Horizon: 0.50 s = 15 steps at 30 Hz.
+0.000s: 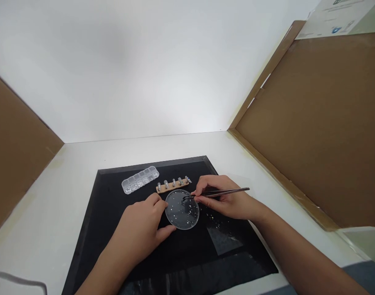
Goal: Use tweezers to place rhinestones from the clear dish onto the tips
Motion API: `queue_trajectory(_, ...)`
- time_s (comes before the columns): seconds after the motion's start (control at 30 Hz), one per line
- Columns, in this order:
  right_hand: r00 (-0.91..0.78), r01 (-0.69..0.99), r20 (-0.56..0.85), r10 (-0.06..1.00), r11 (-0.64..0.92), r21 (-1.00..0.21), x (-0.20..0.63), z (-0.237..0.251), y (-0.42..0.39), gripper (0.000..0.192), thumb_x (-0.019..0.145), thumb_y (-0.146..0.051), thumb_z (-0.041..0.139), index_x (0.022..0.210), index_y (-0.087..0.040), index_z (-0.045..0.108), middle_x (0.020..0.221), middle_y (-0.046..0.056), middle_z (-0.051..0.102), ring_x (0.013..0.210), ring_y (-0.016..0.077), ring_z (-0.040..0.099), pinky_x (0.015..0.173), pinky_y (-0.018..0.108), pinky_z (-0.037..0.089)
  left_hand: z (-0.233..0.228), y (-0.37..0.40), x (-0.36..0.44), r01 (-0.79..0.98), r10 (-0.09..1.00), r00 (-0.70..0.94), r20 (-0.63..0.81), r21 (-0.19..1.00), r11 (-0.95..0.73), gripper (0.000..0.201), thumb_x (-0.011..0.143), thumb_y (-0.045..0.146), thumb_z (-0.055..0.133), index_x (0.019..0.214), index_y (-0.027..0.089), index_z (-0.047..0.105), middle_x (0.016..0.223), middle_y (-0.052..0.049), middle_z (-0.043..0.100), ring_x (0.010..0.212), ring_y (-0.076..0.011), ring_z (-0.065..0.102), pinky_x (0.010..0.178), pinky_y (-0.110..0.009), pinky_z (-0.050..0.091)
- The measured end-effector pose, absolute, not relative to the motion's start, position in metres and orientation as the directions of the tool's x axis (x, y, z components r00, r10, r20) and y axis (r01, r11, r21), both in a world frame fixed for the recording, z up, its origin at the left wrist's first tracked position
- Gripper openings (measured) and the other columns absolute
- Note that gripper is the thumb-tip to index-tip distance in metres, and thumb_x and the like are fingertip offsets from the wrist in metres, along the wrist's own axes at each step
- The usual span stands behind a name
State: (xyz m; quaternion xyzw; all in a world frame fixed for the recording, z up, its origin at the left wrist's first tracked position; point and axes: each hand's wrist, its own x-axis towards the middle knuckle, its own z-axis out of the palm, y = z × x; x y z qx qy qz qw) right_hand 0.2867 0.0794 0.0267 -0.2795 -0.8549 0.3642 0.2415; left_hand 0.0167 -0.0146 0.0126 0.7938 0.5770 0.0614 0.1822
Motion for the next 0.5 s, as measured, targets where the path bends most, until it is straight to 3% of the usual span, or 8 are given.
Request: queue_trajectory(0.5, -0.731, 0.27, 0.105, 0.674, 0.427, -0.863, 0.2847, 0.0221, 0.0765, 0.016, 0.097, -0.032, 0.077, 0.096, -0.018, 0.069, 0.093, 0.006, 0.078, 0.079, 0.0148, 0.075, 0.069, 0.026, 0.062, 0.0126, -0.0146, 0.0171, 0.895, 0.941, 0.316, -0.124, 0.367, -0.252, 0.03, 0.095, 0.042, 0.072, 0.119, 0.025, 0.073, 0.125, -0.007, 0.072, 0.097, -0.0313, 0.077, 0.077, -0.044, 0.062)
